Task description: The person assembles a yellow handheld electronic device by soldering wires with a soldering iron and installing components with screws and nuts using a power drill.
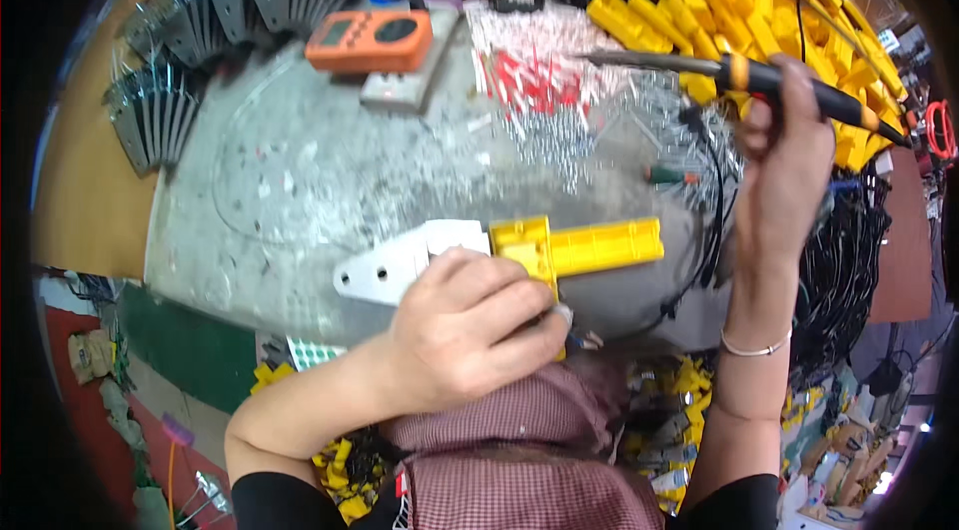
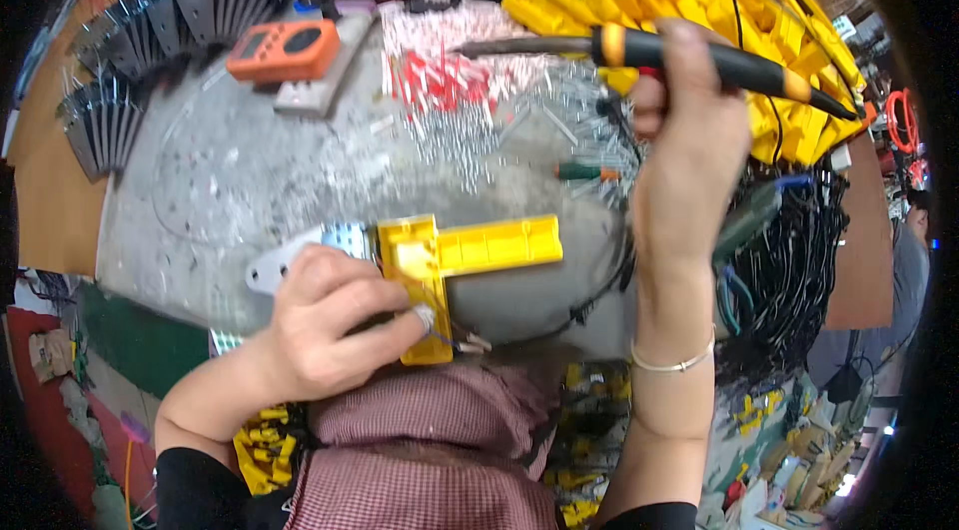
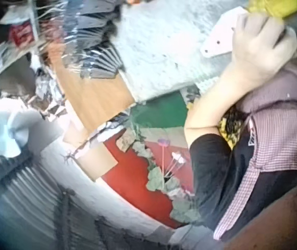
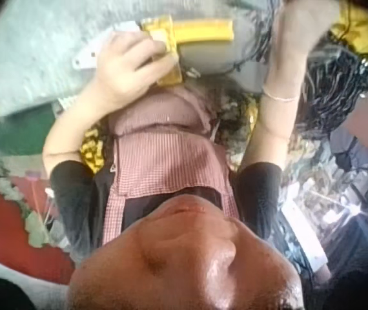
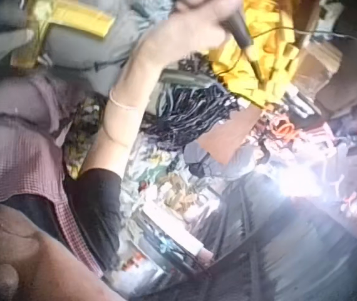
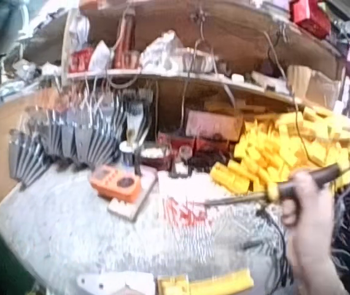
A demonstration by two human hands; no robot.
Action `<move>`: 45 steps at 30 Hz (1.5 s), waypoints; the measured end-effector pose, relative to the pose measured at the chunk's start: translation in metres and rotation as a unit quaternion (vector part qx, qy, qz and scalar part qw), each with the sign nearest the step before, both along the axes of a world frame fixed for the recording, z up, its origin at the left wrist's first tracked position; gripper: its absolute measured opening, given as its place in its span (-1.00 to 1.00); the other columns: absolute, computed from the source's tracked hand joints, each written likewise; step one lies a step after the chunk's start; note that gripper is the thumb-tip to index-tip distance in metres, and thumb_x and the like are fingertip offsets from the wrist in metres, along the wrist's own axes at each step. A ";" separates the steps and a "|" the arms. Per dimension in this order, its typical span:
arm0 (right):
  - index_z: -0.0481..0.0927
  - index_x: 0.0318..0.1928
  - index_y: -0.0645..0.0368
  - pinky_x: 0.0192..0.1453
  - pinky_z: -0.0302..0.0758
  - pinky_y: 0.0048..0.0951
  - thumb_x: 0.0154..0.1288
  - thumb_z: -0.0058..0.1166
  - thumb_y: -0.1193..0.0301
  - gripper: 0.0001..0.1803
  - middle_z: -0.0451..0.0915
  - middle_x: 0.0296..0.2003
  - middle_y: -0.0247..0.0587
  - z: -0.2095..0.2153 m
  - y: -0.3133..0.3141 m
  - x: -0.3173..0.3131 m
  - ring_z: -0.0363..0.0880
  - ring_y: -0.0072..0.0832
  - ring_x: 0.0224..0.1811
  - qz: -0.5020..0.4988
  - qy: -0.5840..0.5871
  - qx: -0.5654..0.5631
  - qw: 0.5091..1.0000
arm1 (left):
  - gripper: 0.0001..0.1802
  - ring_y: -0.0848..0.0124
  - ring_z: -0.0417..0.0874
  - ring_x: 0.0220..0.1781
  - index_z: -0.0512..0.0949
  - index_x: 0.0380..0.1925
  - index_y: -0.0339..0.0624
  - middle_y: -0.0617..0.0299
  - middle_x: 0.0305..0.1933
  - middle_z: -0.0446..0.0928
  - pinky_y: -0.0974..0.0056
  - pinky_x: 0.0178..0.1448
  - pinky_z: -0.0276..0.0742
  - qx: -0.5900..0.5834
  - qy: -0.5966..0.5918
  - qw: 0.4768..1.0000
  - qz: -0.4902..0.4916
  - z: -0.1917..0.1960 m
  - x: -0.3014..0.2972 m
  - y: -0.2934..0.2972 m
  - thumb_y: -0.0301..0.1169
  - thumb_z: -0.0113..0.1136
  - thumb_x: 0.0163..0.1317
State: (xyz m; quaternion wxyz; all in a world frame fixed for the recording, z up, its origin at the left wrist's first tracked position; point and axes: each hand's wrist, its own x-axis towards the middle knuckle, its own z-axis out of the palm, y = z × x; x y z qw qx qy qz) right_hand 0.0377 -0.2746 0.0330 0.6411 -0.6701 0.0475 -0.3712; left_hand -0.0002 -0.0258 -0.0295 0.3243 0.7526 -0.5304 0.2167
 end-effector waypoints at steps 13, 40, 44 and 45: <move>0.33 0.26 0.24 0.21 0.42 -0.33 0.31 -0.03 0.46 -0.50 0.57 0.05 0.08 -0.057 0.000 0.118 0.54 -0.19 0.15 0.167 0.128 -0.332 0.919 | -0.66 0.41 0.49 -0.31 0.65 -0.34 -0.10 0.41 -0.48 0.40 0.28 -0.23 0.35 0.002 0.041 0.997 0.059 -0.003 0.002 -0.009 -0.38 0.26 -0.26; 0.57 -0.29 0.31 -0.31 0.42 -0.70 0.20 0.25 0.60 -0.89 0.54 -0.46 -0.46 -0.049 0.032 -0.093 0.44 -0.78 -0.41 0.395 0.377 0.103 0.831 | -0.65 0.16 0.54 -0.27 0.60 -0.37 -0.25 0.22 -0.38 0.58 0.19 -0.13 0.47 0.002 0.148 0.989 0.029 0.000 0.005 0.009 -0.74 0.20 -0.28; 0.58 -0.34 0.32 -0.29 0.40 -0.67 0.25 0.22 0.50 -0.88 0.50 -0.50 -0.53 -0.051 0.031 -0.084 0.42 -0.81 -0.36 0.363 0.337 -0.009 0.869 | -0.62 0.16 0.53 -0.27 0.57 -0.32 -0.25 0.18 -0.37 0.57 0.19 -0.16 0.47 -0.007 0.154 0.987 0.045 -0.005 0.001 0.008 -0.75 0.21 -0.26; 0.59 -0.37 0.33 -0.29 0.41 -0.65 0.27 0.22 0.46 -0.84 0.51 -0.51 -0.53 -0.049 0.031 -0.082 0.42 -0.80 -0.37 0.345 0.352 -0.092 0.865 | -0.59 0.16 0.53 -0.27 0.55 -0.28 -0.26 0.15 -0.35 0.56 0.19 -0.17 0.47 -0.020 0.158 0.986 0.050 -0.006 0.001 0.009 -0.74 0.22 -0.25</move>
